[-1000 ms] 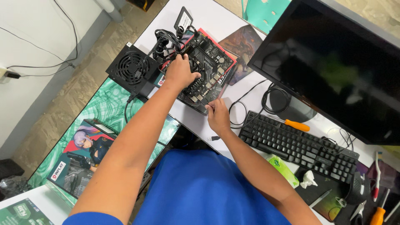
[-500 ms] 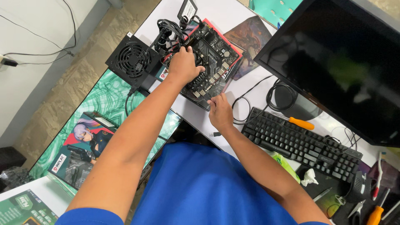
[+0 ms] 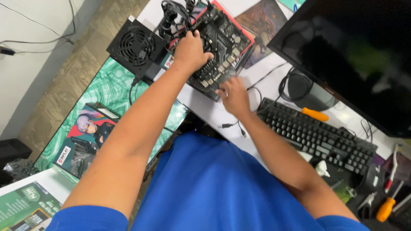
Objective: The person connects power and data cables to a motherboard, plugs in a power supply, and attaches a monitor cable. They then use a keyboard and mouse to boot the system and navigate the BIOS screen.
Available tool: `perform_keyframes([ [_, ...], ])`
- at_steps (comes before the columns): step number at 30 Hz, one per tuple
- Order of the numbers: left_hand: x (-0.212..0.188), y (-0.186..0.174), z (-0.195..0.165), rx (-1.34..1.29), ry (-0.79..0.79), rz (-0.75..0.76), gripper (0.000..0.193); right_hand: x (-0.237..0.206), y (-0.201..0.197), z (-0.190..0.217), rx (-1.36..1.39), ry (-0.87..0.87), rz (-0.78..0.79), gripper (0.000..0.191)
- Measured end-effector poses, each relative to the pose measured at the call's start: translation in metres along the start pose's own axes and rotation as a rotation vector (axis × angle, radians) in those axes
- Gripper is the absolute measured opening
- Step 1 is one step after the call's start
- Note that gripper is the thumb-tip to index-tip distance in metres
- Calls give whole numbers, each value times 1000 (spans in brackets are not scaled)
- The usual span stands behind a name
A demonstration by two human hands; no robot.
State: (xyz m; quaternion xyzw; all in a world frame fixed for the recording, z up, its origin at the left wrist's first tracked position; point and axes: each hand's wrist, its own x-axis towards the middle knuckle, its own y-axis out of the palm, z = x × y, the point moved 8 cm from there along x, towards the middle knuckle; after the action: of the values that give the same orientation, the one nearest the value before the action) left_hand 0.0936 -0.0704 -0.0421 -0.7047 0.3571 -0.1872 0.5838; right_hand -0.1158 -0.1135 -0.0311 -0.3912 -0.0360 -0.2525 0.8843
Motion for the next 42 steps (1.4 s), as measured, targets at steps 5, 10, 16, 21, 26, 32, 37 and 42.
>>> perform_keyframes([
  [5, -7, -4, 0, -61, -36, 5, 102, -16, -49, 5, -14, 145, -52, 8],
  [10, -32, -36, -20, -37, 173, -216, 91, -88, -29, 18, -176, 128, 218, 17],
  [16, -141, -32, -41, -317, 384, -334, 28, -157, 7, -17, -183, 293, 356, 35],
  [21, -217, 66, -29, -481, 70, 146, 23, -177, 30, -54, 104, 559, 344, 25],
  [26, -219, 151, -51, -960, 57, 201, 33, -169, 41, -60, 415, 480, 172, 39],
  [32, -204, 194, -79, -906, 6, 363, 28, -158, 29, -63, 410, 682, 286, 36],
  [37, -180, 178, -90, -891, -32, 254, 20, -103, -38, -58, -49, 373, 99, 30],
  [42, -166, 165, -105, -759, 15, 106, 21, -61, -1, -57, -309, -57, 603, 50],
])
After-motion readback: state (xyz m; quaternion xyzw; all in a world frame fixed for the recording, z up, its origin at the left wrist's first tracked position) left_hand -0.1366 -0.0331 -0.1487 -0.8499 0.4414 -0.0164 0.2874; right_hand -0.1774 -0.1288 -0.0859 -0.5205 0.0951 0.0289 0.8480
